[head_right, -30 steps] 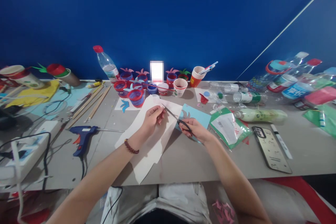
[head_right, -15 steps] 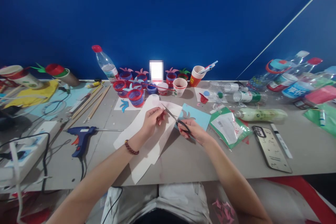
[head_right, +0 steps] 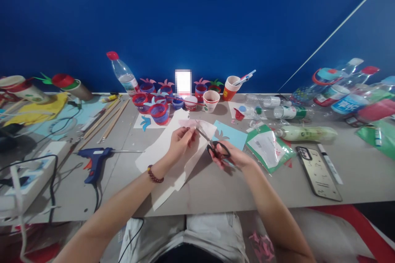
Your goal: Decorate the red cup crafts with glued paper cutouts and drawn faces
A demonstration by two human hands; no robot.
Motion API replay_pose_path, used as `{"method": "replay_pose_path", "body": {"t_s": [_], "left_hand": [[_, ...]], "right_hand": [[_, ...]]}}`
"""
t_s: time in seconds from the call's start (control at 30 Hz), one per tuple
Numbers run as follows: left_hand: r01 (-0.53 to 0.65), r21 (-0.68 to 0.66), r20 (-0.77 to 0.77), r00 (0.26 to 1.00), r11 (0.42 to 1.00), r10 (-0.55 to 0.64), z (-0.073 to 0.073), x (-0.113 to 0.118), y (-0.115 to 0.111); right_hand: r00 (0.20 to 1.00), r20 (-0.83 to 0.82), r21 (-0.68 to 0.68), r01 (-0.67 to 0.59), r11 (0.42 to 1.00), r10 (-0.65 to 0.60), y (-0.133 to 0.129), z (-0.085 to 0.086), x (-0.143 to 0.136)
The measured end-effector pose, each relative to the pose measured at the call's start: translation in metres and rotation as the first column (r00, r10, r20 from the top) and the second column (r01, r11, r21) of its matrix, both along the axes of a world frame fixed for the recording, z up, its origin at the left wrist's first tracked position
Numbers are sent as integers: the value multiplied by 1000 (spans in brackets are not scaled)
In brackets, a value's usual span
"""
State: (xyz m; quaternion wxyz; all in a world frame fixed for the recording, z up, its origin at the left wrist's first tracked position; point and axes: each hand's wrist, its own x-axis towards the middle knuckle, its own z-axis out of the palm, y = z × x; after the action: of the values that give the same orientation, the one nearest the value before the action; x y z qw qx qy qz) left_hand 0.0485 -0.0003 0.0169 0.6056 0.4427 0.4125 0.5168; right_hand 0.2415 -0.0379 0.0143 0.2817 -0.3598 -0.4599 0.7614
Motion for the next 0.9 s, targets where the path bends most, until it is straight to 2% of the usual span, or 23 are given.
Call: {"method": "replay_pose_path", "body": {"t_s": [0.07, 0.13, 0.2, 0.27, 0.4, 0.5, 0.57, 0.63, 0.8, 0.9], "left_hand": [[-15, -13, 32, 999, 1000, 15, -7, 2, 1], [0, -18, 22, 1000, 1000, 0, -15, 3, 3], [22, -35, 9, 1000, 999, -21, -21, 4, 4], [29, -54, 37, 999, 998, -27, -25, 5, 3], [34, -75, 69, 997, 997, -29, -22, 5, 1], [67, -63, -6, 998, 996, -68, -15, 3, 0], [108, -43, -40, 993, 993, -110, -11, 1, 0], [138, -28, -42, 989, 990, -139, -9, -1, 0], [174, 8, -4, 985, 985, -174, -5, -7, 3], [166, 8, 25, 986, 986, -166, 0, -10, 5]], "right_hand": [[997, -79, -141, -17, 990, 6, 1, 1, -1], [992, -124, -222, -52, 974, 24, 3, 4, -2], [994, -100, -252, -72, 965, 48, 4, 7, -3], [999, -18, -262, -38, 964, 34, 3, 10, -5], [980, 188, -181, 102, 978, -67, -7, 14, -13], [972, 180, -171, 181, 969, -149, -16, 17, -22], [981, 104, -214, 183, 960, -164, -20, 19, -26], [985, 63, -198, 170, 965, -160, -21, 21, -28], [962, 220, 22, 164, 986, -165, -13, 25, -27], [941, 289, 103, 151, 983, -175, -7, 19, -23]]}}
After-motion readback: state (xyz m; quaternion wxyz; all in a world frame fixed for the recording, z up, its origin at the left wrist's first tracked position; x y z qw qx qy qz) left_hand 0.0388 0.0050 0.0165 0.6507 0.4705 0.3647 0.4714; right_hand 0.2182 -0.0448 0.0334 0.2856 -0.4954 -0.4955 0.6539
